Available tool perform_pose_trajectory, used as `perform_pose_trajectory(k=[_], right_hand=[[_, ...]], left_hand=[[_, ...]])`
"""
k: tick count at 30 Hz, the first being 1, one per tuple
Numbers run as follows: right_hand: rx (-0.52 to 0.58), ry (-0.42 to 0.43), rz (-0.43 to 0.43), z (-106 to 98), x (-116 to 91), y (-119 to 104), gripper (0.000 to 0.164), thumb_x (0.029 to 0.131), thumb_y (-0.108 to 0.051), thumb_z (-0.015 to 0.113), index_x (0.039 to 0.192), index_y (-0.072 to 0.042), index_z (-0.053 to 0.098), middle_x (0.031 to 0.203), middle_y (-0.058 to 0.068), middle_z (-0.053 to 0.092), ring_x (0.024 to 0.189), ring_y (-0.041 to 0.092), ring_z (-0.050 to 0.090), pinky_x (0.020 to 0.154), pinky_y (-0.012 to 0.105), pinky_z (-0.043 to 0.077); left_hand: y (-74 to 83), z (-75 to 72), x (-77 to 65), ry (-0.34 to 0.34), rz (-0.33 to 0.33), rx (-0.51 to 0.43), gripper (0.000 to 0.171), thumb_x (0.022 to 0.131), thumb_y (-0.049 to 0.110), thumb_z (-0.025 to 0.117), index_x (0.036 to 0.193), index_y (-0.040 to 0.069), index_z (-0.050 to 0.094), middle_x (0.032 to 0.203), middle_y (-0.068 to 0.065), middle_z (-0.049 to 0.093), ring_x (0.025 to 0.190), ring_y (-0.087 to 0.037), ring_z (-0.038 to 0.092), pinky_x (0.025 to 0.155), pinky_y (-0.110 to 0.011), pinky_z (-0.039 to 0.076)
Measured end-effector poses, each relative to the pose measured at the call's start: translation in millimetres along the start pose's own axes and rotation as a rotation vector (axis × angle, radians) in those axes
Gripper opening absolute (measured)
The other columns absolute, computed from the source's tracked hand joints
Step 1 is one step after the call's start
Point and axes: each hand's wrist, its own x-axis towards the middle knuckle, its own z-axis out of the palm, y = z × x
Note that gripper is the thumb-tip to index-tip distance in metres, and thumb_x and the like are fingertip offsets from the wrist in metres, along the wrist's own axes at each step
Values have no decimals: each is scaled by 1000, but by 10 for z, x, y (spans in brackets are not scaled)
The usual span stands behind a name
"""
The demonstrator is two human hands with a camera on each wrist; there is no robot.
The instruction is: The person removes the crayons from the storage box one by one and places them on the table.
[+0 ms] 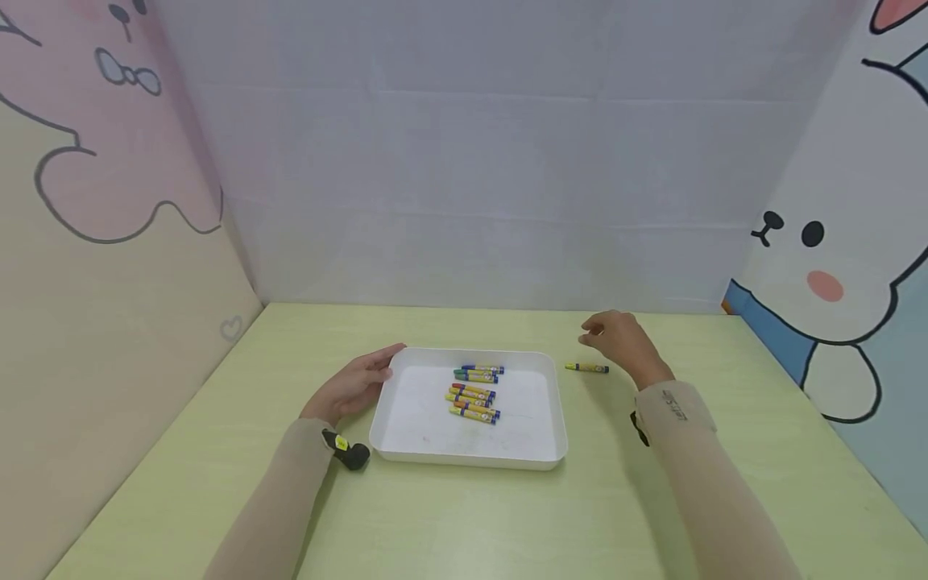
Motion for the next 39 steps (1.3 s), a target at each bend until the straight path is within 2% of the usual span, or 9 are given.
perform_pose_trajectory(k=[10,23,34,39], right_hand=[[37,-42,-24,21,112,-310,37,94,-17,61,122,7,61,114,25,65,105,38,61,88,51,51],[55,-162,-56,154,249,-642,28,92,-12,63,115,4,67,107,18,69,96,30,65,82,44,54],[81,-201,-52,375,353,-790,25,89,-12,67,109,2,70,107,16,70,96,27,65,86,44,54],[94,-203,-15,476,387,-821,22,89,-12,68,107,0,71,105,15,70,93,24,65,86,42,54]], left_hand=[[16,-5,1,4,-11,-37,59,99,-9,33,154,3,15,162,-9,6,149,-26,10,121,-41,13],[37,-7,-10,14,-10,-14,58,99,-9,32,154,2,16,163,-10,2,149,-26,3,121,-42,10],[41,5,-8,14,-21,-16,58,99,-8,32,154,3,16,163,-8,1,149,-25,3,121,-41,10],[45,12,-12,2,-23,-23,58,99,-10,31,154,2,14,163,-8,-2,149,-25,1,121,-41,9]])
